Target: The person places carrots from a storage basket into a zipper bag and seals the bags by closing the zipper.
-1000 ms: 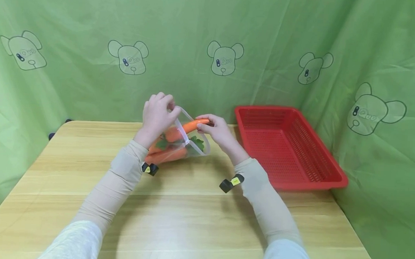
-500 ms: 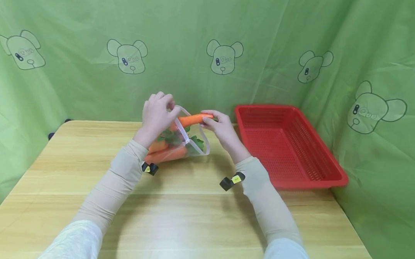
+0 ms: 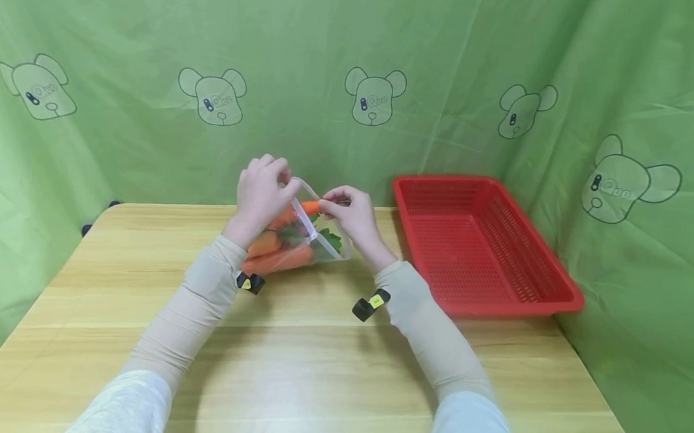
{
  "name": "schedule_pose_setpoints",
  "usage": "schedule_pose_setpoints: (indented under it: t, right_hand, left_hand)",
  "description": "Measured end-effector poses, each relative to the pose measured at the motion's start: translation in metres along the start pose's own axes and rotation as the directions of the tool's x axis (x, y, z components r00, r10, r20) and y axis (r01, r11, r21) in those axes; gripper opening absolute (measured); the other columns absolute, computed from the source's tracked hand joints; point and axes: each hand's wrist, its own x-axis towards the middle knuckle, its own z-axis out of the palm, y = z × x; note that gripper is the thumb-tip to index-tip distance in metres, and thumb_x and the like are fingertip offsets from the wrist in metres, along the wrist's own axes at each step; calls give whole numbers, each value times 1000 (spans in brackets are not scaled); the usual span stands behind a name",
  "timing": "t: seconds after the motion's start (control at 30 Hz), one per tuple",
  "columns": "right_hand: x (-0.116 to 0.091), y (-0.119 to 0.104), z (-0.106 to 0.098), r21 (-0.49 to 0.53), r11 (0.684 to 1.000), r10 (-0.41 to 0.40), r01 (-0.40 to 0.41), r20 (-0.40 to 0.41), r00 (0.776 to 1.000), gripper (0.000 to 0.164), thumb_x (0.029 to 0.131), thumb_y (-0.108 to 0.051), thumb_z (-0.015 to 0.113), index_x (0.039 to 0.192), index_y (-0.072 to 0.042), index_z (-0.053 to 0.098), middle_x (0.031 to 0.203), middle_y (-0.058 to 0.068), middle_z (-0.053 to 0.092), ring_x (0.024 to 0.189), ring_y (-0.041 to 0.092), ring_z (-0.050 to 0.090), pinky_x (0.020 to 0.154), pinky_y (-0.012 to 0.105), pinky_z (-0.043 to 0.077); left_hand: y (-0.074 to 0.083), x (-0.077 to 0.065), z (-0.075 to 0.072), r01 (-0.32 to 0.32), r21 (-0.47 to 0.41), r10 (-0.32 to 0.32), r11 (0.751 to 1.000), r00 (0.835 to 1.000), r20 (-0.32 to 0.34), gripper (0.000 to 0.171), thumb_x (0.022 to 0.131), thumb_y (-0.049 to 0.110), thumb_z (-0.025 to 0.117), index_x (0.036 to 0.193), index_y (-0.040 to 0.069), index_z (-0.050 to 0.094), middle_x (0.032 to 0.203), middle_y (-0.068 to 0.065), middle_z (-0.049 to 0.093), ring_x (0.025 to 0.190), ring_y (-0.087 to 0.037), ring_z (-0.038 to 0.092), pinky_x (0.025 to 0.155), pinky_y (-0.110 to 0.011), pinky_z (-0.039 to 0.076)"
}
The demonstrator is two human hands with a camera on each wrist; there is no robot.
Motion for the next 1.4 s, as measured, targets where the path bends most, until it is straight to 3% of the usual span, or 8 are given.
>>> schedule_pose_setpoints:
  t: [0.23,0.43,0.63,0.77,0.87,1.1,1.27,1.4]
  right_hand:
    - [-3,-4,-1,36,999,-5,4,15,1000,29,87,-1,68,112,9,60,96,10,65,76,8,68,80,29,58]
    - [-2,-7,-11,33,999,-33,33,-10,999,28,88,-1,66,112,10,59,94,9,65,77,7,67,79,32,58]
    - [4,-8,-20,-64,997,-42,39,-39,998,29,88,-7,68,113,6,62,97,7,65,81,8,62,73,24,56]
    - [9,-5,-23,-158,987,-41,36,-28,999,27,89,-7,67,114,3,64,107,16,66,85,10,60,74,22,54]
    - [14,-1,-24,-263,963,-53,53,7,999,26,89,-4,65,114,1,65,114,21,66,92,17,61,79,26,52]
    - [22,9,-20,-509,857,-35,78,94,995,27,85,-2,66,112,-6,69,115,17,64,106,31,61,89,43,50]
    - [24,15,-16,-547,831,-60,103,96,994,19,84,-8,69,103,-8,73,108,15,67,100,29,62,89,42,47]
    - [23,16,-16,-544,830,-92,123,84,992,16,84,-10,71,100,-8,74,104,14,70,96,28,63,86,40,48]
  left_hand:
    - [0,0,-2,-2,12,2,1000,1000,-7,18,87,33,58,81,16,57,88,-1,56,87,-22,47,77,-36,39]
    - [-1,1,-9,-7,23,7,1000,1000,-30,17,85,30,59,79,15,56,87,-2,55,86,-22,47,76,-37,39]
    - [-4,3,-13,-2,37,2,999,1000,-15,16,86,28,58,79,14,56,87,-2,55,86,-23,47,77,-37,39]
    - [-5,4,-14,-3,51,4,999,1000,-15,16,86,29,57,80,14,57,87,-2,55,85,-23,47,76,-37,38]
    - [-6,4,-15,-7,51,8,999,1000,-19,16,86,29,58,79,14,57,86,-2,55,85,-22,47,75,-37,38]
    - [-7,1,-17,-12,44,13,999,1000,-25,17,86,30,59,79,15,57,86,-2,55,84,-22,46,76,-37,39]
    - [-7,1,-17,-13,40,13,999,1000,-7,18,86,32,59,79,15,57,86,-2,55,84,-22,46,76,-36,38]
    - [-6,0,-17,-4,31,4,1000,1000,3,18,86,32,59,80,15,57,86,-2,55,85,-21,46,76,-36,37]
